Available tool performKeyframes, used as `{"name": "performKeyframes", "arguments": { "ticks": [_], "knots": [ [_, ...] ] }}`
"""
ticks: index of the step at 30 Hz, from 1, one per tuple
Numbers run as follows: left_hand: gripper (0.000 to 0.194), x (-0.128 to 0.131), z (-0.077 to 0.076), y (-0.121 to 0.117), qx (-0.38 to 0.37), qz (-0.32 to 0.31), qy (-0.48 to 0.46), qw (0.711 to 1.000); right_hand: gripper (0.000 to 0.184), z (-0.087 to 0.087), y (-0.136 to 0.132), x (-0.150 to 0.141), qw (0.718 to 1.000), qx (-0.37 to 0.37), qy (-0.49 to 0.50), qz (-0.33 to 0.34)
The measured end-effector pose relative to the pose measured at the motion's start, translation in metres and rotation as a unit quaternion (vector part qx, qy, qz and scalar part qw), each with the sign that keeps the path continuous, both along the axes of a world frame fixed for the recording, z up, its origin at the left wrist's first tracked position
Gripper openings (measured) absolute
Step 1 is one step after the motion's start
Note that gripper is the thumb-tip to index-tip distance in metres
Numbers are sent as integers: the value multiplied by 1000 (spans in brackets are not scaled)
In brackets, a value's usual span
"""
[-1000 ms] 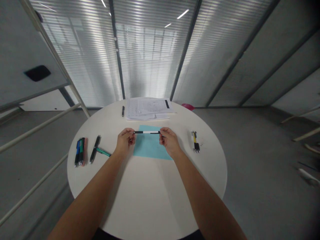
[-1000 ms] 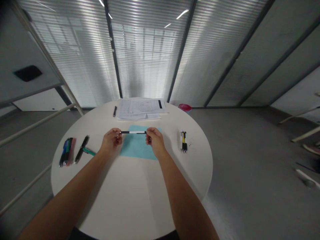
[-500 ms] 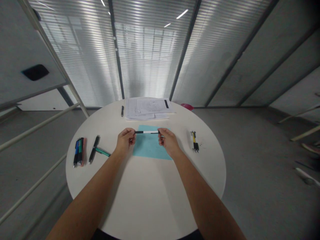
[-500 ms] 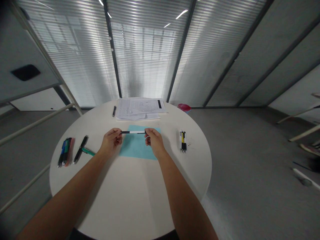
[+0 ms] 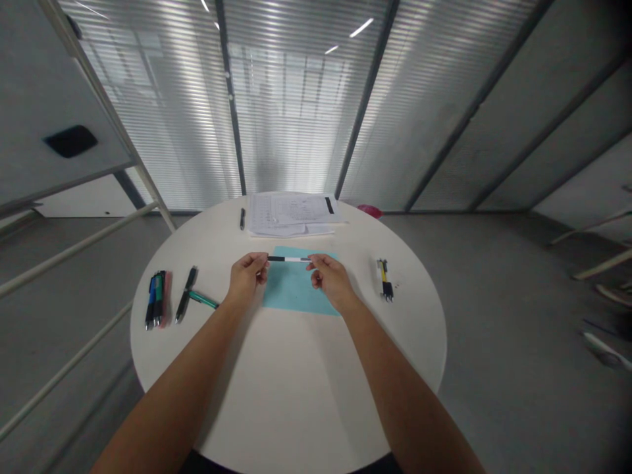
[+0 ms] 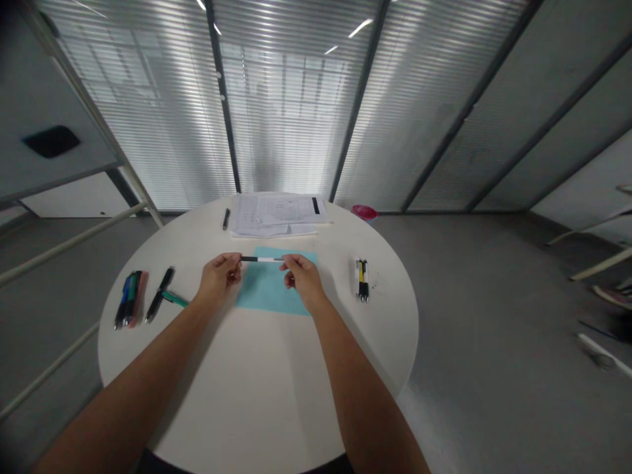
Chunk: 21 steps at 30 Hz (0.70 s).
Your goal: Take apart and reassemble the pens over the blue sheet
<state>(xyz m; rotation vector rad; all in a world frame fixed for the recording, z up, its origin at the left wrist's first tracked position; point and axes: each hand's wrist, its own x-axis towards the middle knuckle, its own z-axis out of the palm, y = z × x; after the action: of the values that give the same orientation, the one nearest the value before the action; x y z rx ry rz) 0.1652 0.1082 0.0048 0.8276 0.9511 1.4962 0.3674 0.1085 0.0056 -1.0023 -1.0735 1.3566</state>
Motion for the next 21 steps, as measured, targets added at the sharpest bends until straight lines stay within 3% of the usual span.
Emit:
{"name": "performKeyframes", "arguments": {
  "ticks": [14,21],
  "knots": [
    [24,0,1,2,31,16,-23,999,35,10,-7,-3,998,55,-11,6],
    [27,3,3,-1,31,7,-17,999,38,10,-6,-3,1000,6,-8,-9]
  ]
}}
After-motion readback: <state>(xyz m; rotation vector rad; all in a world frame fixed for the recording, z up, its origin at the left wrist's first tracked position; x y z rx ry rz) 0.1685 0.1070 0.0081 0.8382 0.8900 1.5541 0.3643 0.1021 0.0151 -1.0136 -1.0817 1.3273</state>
